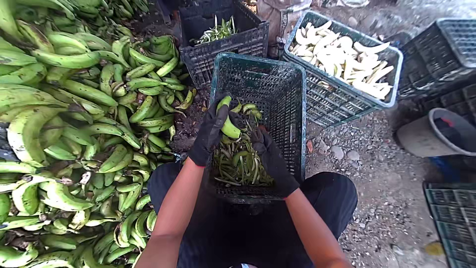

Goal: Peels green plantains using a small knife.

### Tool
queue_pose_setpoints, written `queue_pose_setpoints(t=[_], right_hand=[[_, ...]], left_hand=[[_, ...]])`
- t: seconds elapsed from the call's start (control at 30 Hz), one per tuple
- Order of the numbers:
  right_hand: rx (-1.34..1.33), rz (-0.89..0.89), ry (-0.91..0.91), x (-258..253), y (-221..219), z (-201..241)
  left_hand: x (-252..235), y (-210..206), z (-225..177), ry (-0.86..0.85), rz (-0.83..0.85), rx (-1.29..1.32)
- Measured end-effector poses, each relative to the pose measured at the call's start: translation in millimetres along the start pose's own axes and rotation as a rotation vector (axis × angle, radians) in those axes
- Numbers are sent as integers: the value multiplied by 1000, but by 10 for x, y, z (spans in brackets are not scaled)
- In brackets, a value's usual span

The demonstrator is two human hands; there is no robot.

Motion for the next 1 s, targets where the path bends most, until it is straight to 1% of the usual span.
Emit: queue_pose_setpoints(t=[0.03, 0.07, 0.13, 0.23, 0.33, 0.37, 0.43, 0.5, 0.57, 0.63, 0.7, 0.77, 0.9, 1.0], right_hand=[[99, -2, 74, -65, 72, 38], [187, 12, 109, -106, 116, 86], [371, 52, 130, -144, 139, 188], [578, 95, 163, -162, 72, 234], [649, 0, 250, -104, 52, 295], [652, -23, 249, -92, 51, 296], [601, -29, 188, -87, 34, 271], [542, -2, 64, -124, 5, 230], [480, 10, -53, -201, -45, 180], [468, -43, -93, -291, -124, 147], [449, -45, -118, -353, -204, 128], [425, -11, -135, -380, -236, 138], [422, 15, -107, -399, -167, 250], [416, 19, -110, -400, -145, 304]], left_hand=[[3, -26, 22, 21, -14, 7], [16, -41, 52, 58, -52, 25], [69, -15, 145, 130, -102, 30], [144, 49, 232, 261, -199, -115], [155, 59, 245, 291, -188, -145], [149, 50, 234, 291, -183, -155], [137, 30, 193, 274, -197, -194], [130, 16, 131, 255, -220, -290], [128, 16, 94, 183, -254, -425], [110, 88, 100, 123, -296, -528], [98, 159, 106, 131, -348, -527], [104, 190, 79, 136, -365, -514], [124, 205, 108, 101, -422, -295], [143, 164, 41, 67, -452, -282]])
Point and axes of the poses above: each hand's wrist, its own x-axis away from the middle knuckle, its own y-axis out of the back of the hand, z = x × y, the point moved 7 cm from there along -x, towards the middle knuckle, and after that the axes turned 6 degrees about z, right-handed, at the moved point
